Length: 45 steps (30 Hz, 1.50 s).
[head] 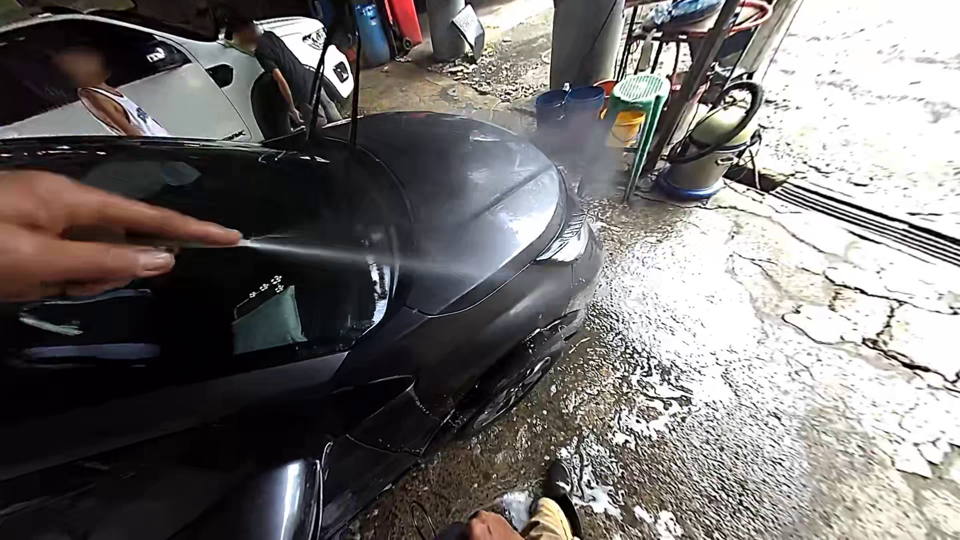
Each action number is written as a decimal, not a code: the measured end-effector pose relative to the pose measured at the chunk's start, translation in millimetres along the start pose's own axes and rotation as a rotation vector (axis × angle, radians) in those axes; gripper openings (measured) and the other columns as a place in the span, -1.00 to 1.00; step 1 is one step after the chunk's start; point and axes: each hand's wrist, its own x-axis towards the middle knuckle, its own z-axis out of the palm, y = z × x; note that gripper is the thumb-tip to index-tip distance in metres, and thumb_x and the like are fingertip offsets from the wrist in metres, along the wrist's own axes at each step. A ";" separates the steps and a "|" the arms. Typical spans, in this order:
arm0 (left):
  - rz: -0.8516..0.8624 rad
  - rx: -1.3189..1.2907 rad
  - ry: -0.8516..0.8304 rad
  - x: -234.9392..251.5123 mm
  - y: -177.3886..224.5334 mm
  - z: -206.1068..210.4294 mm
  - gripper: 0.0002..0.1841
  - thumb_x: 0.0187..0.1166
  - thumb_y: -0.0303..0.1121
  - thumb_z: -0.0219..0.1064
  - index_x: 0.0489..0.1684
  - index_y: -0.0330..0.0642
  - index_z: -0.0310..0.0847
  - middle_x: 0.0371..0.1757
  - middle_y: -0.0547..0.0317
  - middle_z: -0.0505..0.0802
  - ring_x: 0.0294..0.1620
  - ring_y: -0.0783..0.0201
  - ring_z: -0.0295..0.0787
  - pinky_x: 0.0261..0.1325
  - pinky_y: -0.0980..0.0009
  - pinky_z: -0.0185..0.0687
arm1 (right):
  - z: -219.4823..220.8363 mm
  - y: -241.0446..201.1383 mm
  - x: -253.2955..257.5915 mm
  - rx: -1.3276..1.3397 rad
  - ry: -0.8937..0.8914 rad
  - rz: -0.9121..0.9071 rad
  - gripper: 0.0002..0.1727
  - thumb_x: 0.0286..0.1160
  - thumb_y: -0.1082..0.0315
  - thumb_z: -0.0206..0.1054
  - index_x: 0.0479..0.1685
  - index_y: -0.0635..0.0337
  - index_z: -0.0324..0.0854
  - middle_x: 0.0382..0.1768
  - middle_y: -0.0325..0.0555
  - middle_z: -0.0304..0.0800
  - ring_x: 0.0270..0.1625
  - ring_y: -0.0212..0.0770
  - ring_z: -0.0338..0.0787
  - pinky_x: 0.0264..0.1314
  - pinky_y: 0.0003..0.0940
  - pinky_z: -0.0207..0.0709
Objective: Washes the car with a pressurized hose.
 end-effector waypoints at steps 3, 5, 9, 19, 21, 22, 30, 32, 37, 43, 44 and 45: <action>0.156 -0.133 0.326 43.5 -63.0 18.7 -0.64 0.58 -0.65 -0.03 0.22 -0.59 0.57 0.21 -0.21 0.81 0.06 0.33 0.75 0.26 0.47 0.55 | -22.9 20.6 -21.9 0.042 0.038 0.047 -0.64 0.45 0.08 0.38 -0.20 0.24 0.80 -0.18 0.25 0.86 0.04 0.31 0.83 0.12 0.41 0.56; 0.185 -0.154 0.320 59.7 -66.6 28.3 -0.60 0.56 -0.61 -0.06 0.26 -0.70 0.49 0.41 -0.37 0.70 0.40 0.09 0.69 0.52 0.31 0.42 | -40.3 32.3 -39.2 0.052 0.043 0.102 -0.60 0.47 0.03 0.36 -0.19 0.24 0.80 -0.16 0.26 0.87 0.07 0.32 0.83 0.15 0.42 0.56; -0.029 0.014 0.130 54.7 40.4 38.2 -0.60 0.64 -0.67 0.03 0.35 -0.40 0.67 0.38 -0.12 0.79 0.20 0.16 0.75 0.25 0.28 0.56 | -78.8 51.1 -65.1 0.042 -0.044 0.128 -0.55 0.54 0.00 0.30 -0.21 0.28 0.76 -0.11 0.29 0.85 0.14 0.32 0.79 0.20 0.41 0.52; 0.089 0.172 -0.001 118.9 155.8 41.0 -0.54 0.62 -0.67 0.13 0.41 -0.13 0.72 -0.10 0.00 0.89 -0.42 0.25 0.64 -0.30 0.22 0.56 | -126.9 112.0 -111.1 0.053 -0.076 0.170 -0.60 0.54 0.04 0.26 -0.18 0.24 0.77 -0.10 0.26 0.85 0.14 0.29 0.79 0.20 0.37 0.52; 0.233 0.195 -0.007 135.2 163.6 34.2 -0.56 0.64 -0.62 0.12 0.44 -0.17 0.67 0.19 -0.06 0.88 -0.02 0.13 0.84 0.12 0.07 0.71 | -127.3 118.4 -114.9 0.076 -0.063 0.171 -0.62 0.54 0.07 0.25 -0.16 0.24 0.77 -0.09 0.26 0.85 0.15 0.29 0.79 0.22 0.36 0.51; 0.297 0.181 0.028 143.8 163.0 33.5 -0.56 0.63 -0.60 0.10 0.44 -0.21 0.65 0.17 -0.12 0.86 -0.09 0.13 0.79 0.05 0.08 0.67 | -126.0 123.2 -117.7 0.091 -0.050 0.175 -0.62 0.55 0.07 0.25 -0.17 0.24 0.77 -0.10 0.26 0.84 0.14 0.28 0.79 0.22 0.35 0.52; 0.395 0.361 -0.062 128.1 239.7 52.3 -0.57 0.68 -0.31 0.16 0.49 0.22 0.65 0.08 0.01 0.90 0.05 -0.04 0.86 0.09 -0.33 0.62 | -132.1 170.4 -145.2 0.077 -0.054 0.196 -0.63 0.54 0.08 0.27 -0.25 0.26 0.74 -0.17 0.24 0.83 0.06 0.25 0.80 0.14 0.33 0.53; 0.508 0.410 -0.081 130.3 260.8 51.9 -0.55 0.75 -0.16 0.09 0.59 0.25 0.55 -0.02 -0.08 0.87 -0.08 -0.05 0.83 -0.03 -0.29 0.59 | -133.7 173.9 -152.7 0.071 -0.024 0.199 -0.64 0.54 0.11 0.25 -0.26 0.27 0.74 -0.19 0.24 0.83 0.04 0.24 0.80 0.14 0.32 0.53; 0.260 0.647 -0.284 98.3 337.9 104.6 -0.57 0.77 -0.25 0.22 0.58 0.37 0.58 -0.23 0.15 0.90 -0.26 0.07 0.81 -0.16 -0.05 0.66 | -113.2 185.1 -179.3 0.030 -0.062 0.226 -0.61 0.54 0.08 0.28 -0.15 0.29 0.76 -0.07 0.29 0.83 0.16 0.28 0.78 0.27 0.34 0.51; 0.233 0.590 -0.148 10.1 334.7 133.7 -0.56 0.72 -0.21 0.22 0.56 0.41 0.59 -0.37 0.17 0.86 -0.40 0.06 0.80 -0.36 -0.08 0.68 | -68.8 203.5 -232.4 0.014 -0.085 0.223 -0.60 0.47 0.08 0.34 -0.11 0.31 0.77 -0.03 0.31 0.83 0.18 0.29 0.78 0.31 0.33 0.50; 0.154 0.589 -0.189 -12.0 332.7 142.6 -0.55 0.72 -0.17 0.22 0.57 0.48 0.56 -0.36 0.20 0.86 -0.39 0.09 0.80 -0.33 -0.07 0.69 | -65.1 205.0 -240.6 -0.014 -0.105 0.224 -0.58 0.46 0.06 0.36 -0.07 0.30 0.78 0.01 0.31 0.83 0.21 0.30 0.77 0.33 0.35 0.51; 0.069 0.582 -0.223 -32.8 330.1 149.8 -0.55 0.74 -0.14 0.21 0.60 0.51 0.53 -0.33 0.20 0.87 -0.35 0.08 0.81 -0.28 -0.08 0.70 | -63.2 208.2 -249.5 -0.040 -0.124 0.226 -0.57 0.46 0.05 0.36 -0.03 0.28 0.78 0.04 0.32 0.83 0.24 0.30 0.77 0.34 0.37 0.51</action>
